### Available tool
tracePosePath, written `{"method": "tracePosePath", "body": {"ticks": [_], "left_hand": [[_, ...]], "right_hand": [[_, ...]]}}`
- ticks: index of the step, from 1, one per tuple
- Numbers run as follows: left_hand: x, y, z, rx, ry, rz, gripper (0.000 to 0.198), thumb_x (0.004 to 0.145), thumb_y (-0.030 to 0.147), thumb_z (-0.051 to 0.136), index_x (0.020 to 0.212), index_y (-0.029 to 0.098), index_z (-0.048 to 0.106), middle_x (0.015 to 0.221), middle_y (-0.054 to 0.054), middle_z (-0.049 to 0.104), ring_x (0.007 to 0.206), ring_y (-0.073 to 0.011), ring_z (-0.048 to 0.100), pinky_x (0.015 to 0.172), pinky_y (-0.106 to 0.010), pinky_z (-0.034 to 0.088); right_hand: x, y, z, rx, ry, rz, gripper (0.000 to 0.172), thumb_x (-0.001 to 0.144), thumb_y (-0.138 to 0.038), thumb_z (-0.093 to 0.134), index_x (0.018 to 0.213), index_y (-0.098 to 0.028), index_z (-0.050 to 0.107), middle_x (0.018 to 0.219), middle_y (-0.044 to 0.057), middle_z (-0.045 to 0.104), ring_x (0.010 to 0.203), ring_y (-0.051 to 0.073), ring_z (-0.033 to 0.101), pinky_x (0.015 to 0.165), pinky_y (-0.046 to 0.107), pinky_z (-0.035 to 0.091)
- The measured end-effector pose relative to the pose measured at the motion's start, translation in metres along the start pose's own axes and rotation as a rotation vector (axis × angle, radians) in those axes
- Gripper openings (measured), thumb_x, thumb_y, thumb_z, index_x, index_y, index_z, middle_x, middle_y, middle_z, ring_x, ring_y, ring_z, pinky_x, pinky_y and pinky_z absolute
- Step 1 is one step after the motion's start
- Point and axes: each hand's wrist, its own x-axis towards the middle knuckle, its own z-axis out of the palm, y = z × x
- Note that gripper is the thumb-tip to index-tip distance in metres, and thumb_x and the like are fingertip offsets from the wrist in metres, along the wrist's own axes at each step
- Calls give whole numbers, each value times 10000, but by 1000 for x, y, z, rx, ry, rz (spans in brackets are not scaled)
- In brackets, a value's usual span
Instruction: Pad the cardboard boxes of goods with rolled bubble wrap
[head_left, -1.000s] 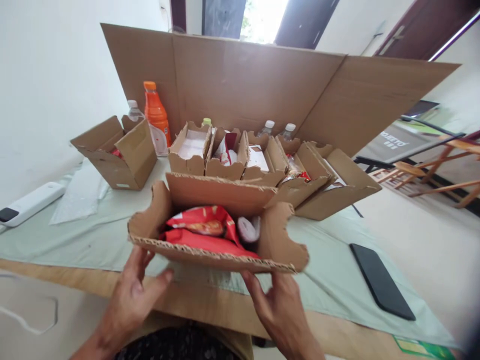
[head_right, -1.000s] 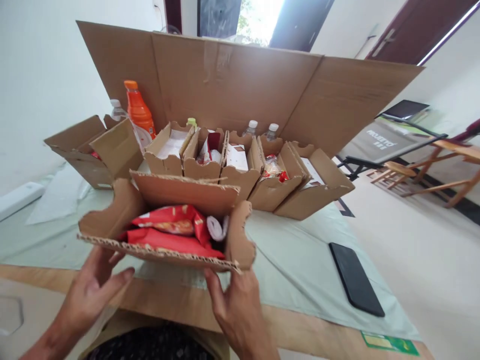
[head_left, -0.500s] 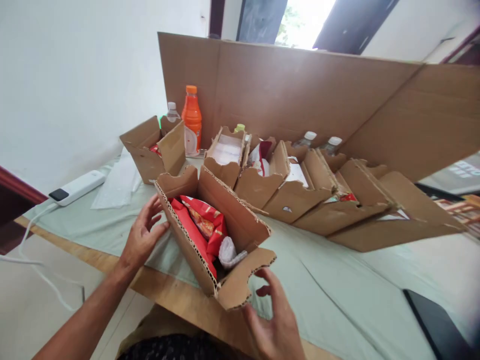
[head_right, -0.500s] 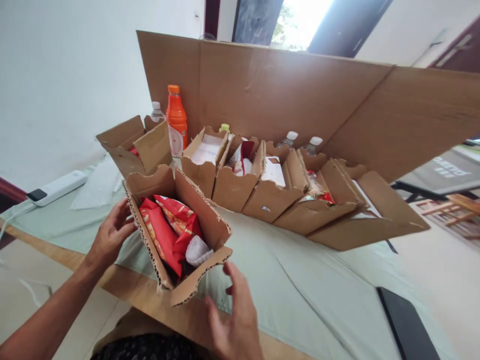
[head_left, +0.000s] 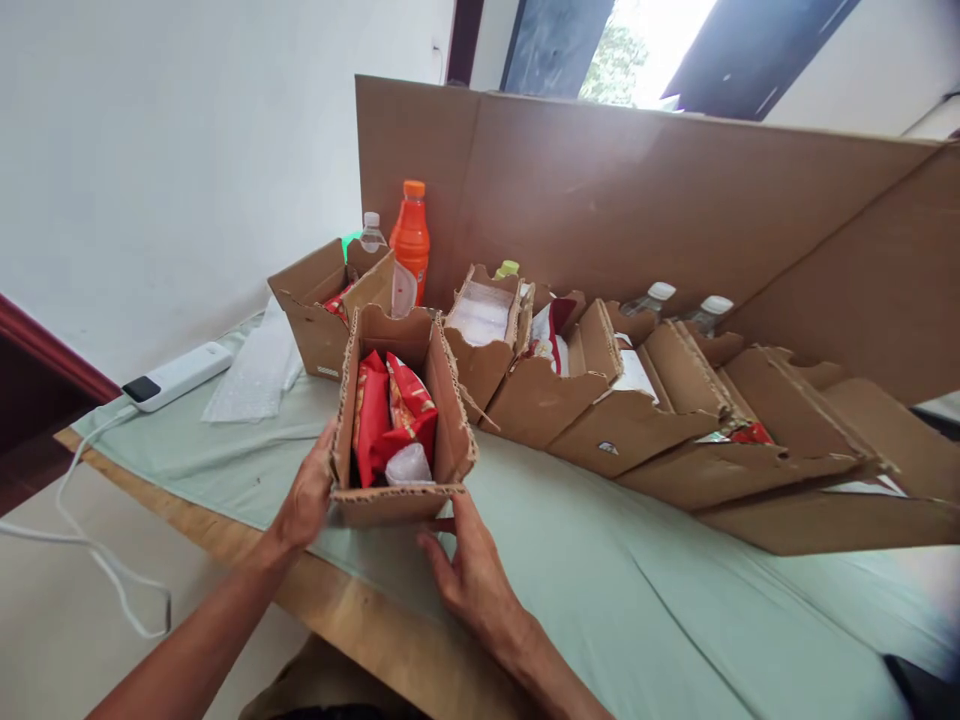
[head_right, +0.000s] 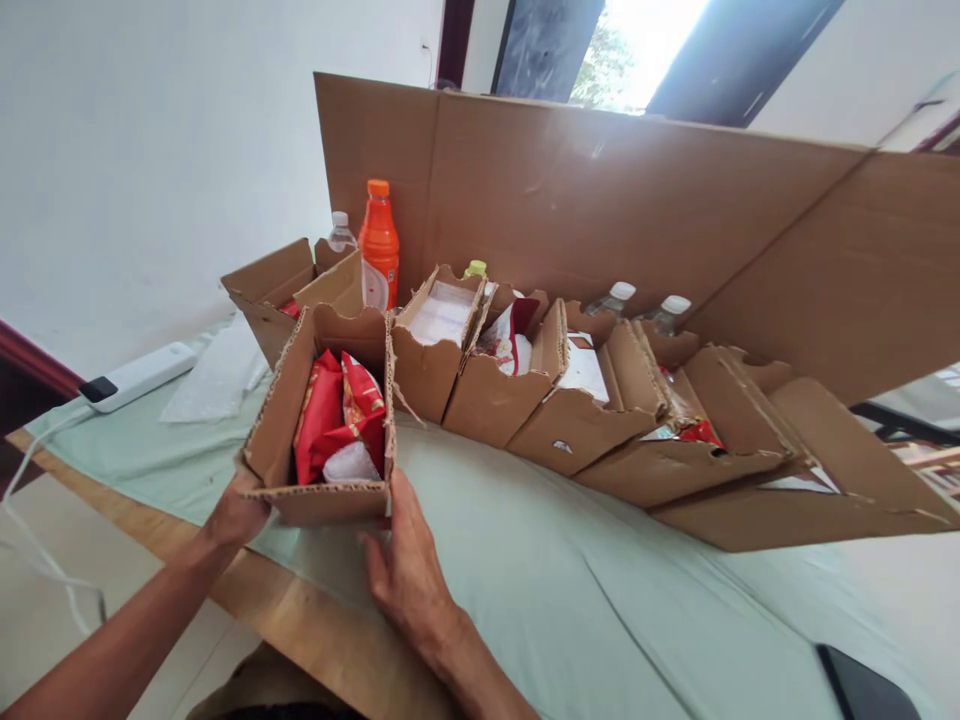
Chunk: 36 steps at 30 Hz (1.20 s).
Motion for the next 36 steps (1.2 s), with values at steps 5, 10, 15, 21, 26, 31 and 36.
{"method": "tracePosePath", "body": {"ticks": [5, 10, 15, 21, 26, 31, 36], "left_hand": [[-15, -19, -20, -118, 20, -57, 582, 948, 640, 414, 1251, 222, 683, 1031, -106, 769, 1098, -339, 705, 938, -497, 607], [-49, -30, -26, 103, -45, -83, 405, 840, 457, 705, 1156, 213, 640, 1025, -91, 744, 979, -286, 731, 858, -400, 609], [19, -17, -6, 265, -34, 19, 288, 867, 373, 552, 1087, 196, 612, 999, -66, 720, 949, -246, 715, 802, -353, 587], [65, -21, -1, 390, 208, 12, 456, 811, 387, 611, 1210, 166, 592, 970, -67, 672, 857, -241, 671, 766, -369, 546], [33, -16, 18, 361, 52, 24, 320, 838, 426, 615, 1059, 195, 636, 881, -35, 684, 745, -190, 676, 601, -274, 515], [69, -15, 47, 372, -99, 63, 302, 800, 318, 614, 1067, 185, 661, 1037, -90, 730, 957, -246, 707, 722, -326, 565], [110, -24, 60, 433, -131, 89, 403, 799, 240, 610, 1183, 120, 645, 1172, -167, 711, 1059, -299, 685, 879, -438, 565]], "right_hand": [[-7, 14, 15, 58, -1, -8, 816, 941, -176, 541, 1650, -330, 167, 1636, 145, 384, 1413, 328, 525, 937, 462, 646], [-11, 21, 23, 74, 25, -24, 799, 929, -175, 549, 1642, -314, 216, 1618, 122, 423, 1451, 305, 481, 1056, 482, 583], [43, 30, 38, 125, 37, -29, 816, 895, -186, 542, 1640, -218, 210, 1633, 173, 378, 1466, 284, 458, 1128, 472, 516], [70, 56, 36, 61, 49, 41, 717, 861, -155, 540, 1563, -205, 404, 1587, 177, 451, 1471, 310, 445, 1149, 541, 469], [56, 54, 30, 10, 24, 28, 573, 874, -153, 544, 1442, -225, 555, 1536, 140, 529, 1440, 282, 485, 1221, 535, 372], [59, 49, 29, -17, 23, 10, 514, 874, -169, 525, 1384, -188, 589, 1503, 159, 558, 1418, 286, 508, 1206, 528, 397], [61, 50, 30, -36, 41, -7, 484, 877, -173, 511, 1352, -187, 600, 1488, 159, 569, 1407, 277, 521, 1191, 500, 429]]}}
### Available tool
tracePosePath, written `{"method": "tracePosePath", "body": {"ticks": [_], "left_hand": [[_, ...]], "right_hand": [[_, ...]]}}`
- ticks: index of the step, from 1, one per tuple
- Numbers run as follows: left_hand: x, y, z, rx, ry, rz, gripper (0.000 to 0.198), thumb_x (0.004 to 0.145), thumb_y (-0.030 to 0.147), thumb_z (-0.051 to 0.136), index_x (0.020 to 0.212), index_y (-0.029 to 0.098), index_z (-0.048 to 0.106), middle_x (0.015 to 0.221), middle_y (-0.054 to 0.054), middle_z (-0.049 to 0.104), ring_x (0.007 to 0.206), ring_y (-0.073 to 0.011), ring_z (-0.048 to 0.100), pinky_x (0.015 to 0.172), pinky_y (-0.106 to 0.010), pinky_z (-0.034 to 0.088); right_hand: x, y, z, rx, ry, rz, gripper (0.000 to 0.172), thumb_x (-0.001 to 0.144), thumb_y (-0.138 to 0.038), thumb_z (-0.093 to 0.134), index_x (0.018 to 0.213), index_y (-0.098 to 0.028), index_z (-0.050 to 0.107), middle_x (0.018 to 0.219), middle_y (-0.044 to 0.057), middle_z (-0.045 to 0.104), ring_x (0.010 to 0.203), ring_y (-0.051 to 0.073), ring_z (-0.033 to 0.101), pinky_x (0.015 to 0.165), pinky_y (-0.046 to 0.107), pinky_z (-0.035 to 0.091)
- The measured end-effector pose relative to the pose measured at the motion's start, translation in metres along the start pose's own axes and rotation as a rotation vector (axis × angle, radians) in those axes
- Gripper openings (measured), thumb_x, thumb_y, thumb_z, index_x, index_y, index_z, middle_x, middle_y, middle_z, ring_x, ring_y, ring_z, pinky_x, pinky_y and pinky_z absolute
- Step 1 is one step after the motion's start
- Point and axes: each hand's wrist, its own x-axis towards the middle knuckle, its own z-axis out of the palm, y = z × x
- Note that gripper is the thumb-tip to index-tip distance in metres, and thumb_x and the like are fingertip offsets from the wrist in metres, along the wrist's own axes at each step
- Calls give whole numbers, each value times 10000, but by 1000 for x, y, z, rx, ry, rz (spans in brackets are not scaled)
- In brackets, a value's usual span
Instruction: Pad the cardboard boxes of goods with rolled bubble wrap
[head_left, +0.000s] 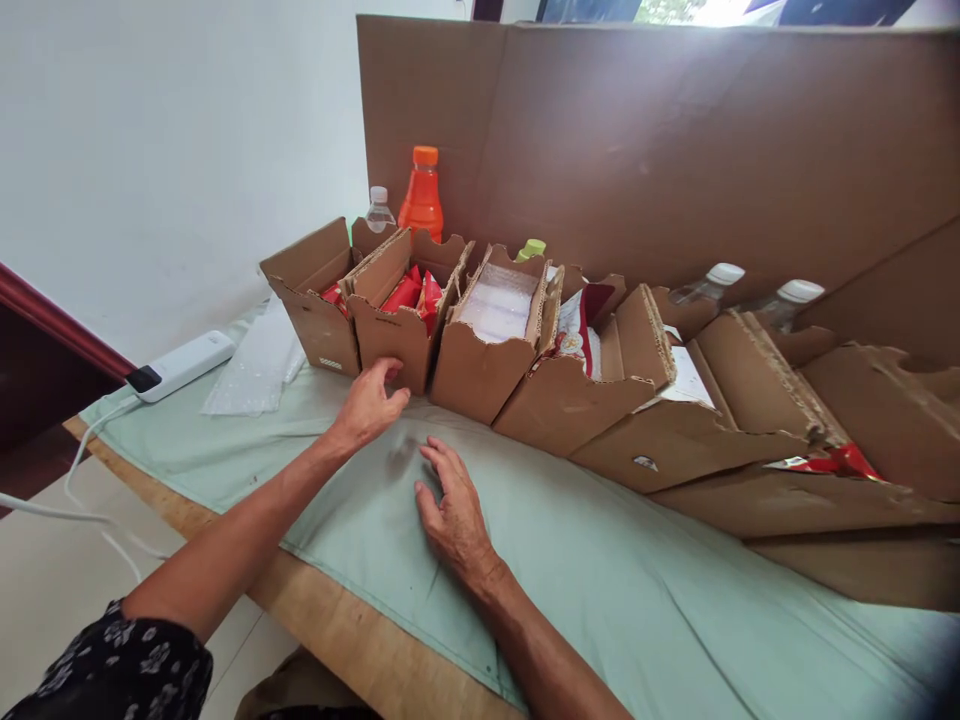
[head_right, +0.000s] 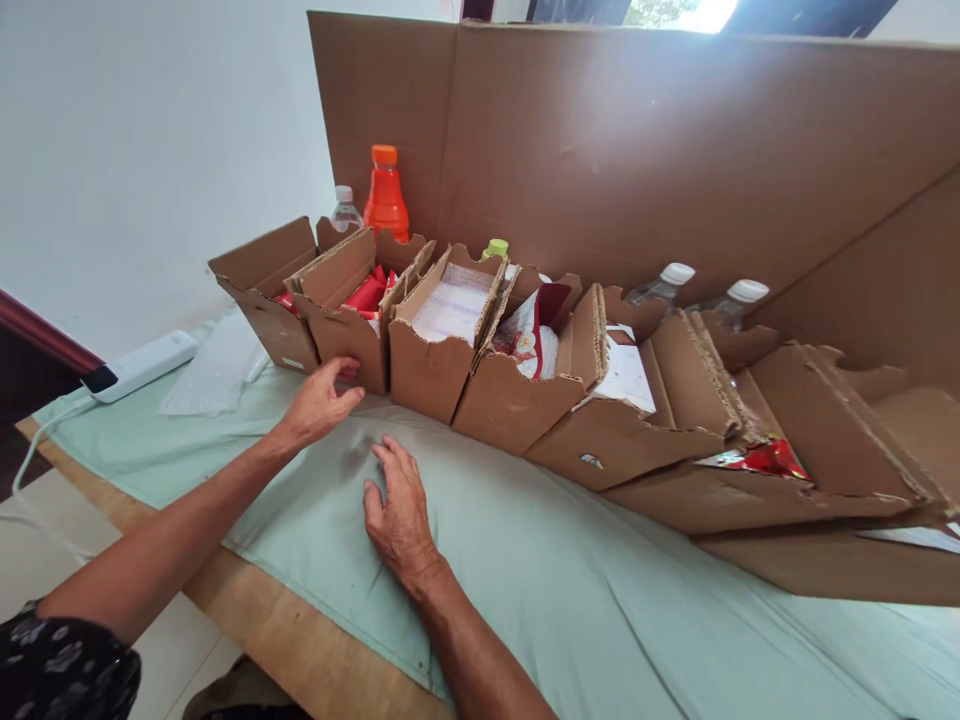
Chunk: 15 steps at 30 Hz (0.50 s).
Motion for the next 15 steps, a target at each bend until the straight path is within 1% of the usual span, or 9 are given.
{"method": "tracePosePath", "body": {"ticks": [1, 3, 4, 6, 8, 10, 12, 13, 15], "left_hand": [[-1, 0, 0, 8, -8, 8, 415, 806, 231, 598, 1198, 101, 643, 1182, -184, 706, 1054, -305, 686, 889, -453, 564], [-15, 0, -2, 15, -43, 43, 413, 815, 223, 589, 1200, 90, 658, 1166, -185, 709, 1016, -302, 696, 894, -465, 569], [-27, 1, -6, 15, -65, 69, 392, 818, 225, 593, 1183, 106, 675, 1138, -167, 719, 990, -293, 701, 893, -461, 574], [-59, 0, -17, 14, -108, 130, 327, 827, 237, 612, 1128, 161, 713, 1077, -116, 737, 973, -275, 705, 900, -444, 580], [-95, -5, -30, 16, -111, 176, 281, 854, 241, 604, 1102, 198, 730, 1117, -105, 739, 1066, -278, 687, 928, -435, 576], [-127, -15, -41, 31, -71, 196, 252, 888, 232, 591, 1092, 197, 735, 1164, -122, 729, 1123, -287, 666, 959, -453, 563], [-151, -30, -48, 64, 25, 223, 230, 927, 212, 584, 1107, 198, 726, 1182, -125, 722, 1165, -285, 648, 984, -456, 550], [-159, -37, -49, 80, 83, 236, 222, 940, 200, 583, 1116, 202, 719, 1183, -121, 720, 1179, -279, 643, 989, -448, 548], [-168, -49, -49, 99, 185, 245, 218, 950, 178, 583, 1126, 218, 706, 1191, -109, 717, 1203, -267, 637, 989, -427, 549]], "right_hand": [[-1, 0, 0, -4, 1, -5, 481, 878, -170, 509, 1350, -186, 600, 1486, 160, 570, 1404, 275, 524, 1186, 497, 435], [-2, 0, -2, -12, 2, -20, 470, 882, -162, 504, 1341, -181, 604, 1480, 168, 574, 1397, 276, 531, 1174, 500, 446], [-2, -1, -4, -16, 2, -29, 461, 884, -158, 502, 1331, -183, 610, 1475, 170, 578, 1392, 278, 534, 1166, 505, 453], [0, -6, -10, -23, 0, -54, 435, 887, -156, 500, 1301, -195, 629, 1434, 166, 610, 1351, 280, 568, 1124, 508, 487], [12, -18, -18, -18, -9, -87, 402, 907, -170, 499, 1280, -211, 641, 1324, 143, 680, 1238, 262, 638, 1048, 471, 539], [36, -41, -26, -32, -34, -125, 383, 942, -191, 488, 1295, -214, 635, 1178, 109, 739, 1088, 230, 692, 961, 403, 567], [73, -73, -28, -125, -89, -167, 414, 975, -202, 464, 1369, -210, 592, 1086, 80, 761, 977, 207, 709, 890, 346, 557], [95, -91, -26, -213, -130, -190, 459, 979, -191, 454, 1428, -208, 546, 1065, 71, 768, 936, 203, 714, 854, 327, 547], [142, -124, -15, -410, -214, -207, 585, 984, -186, 468, 1562, -213, 382, 1052, 62, 777, 922, 219, 726, 829, 321, 529]]}}
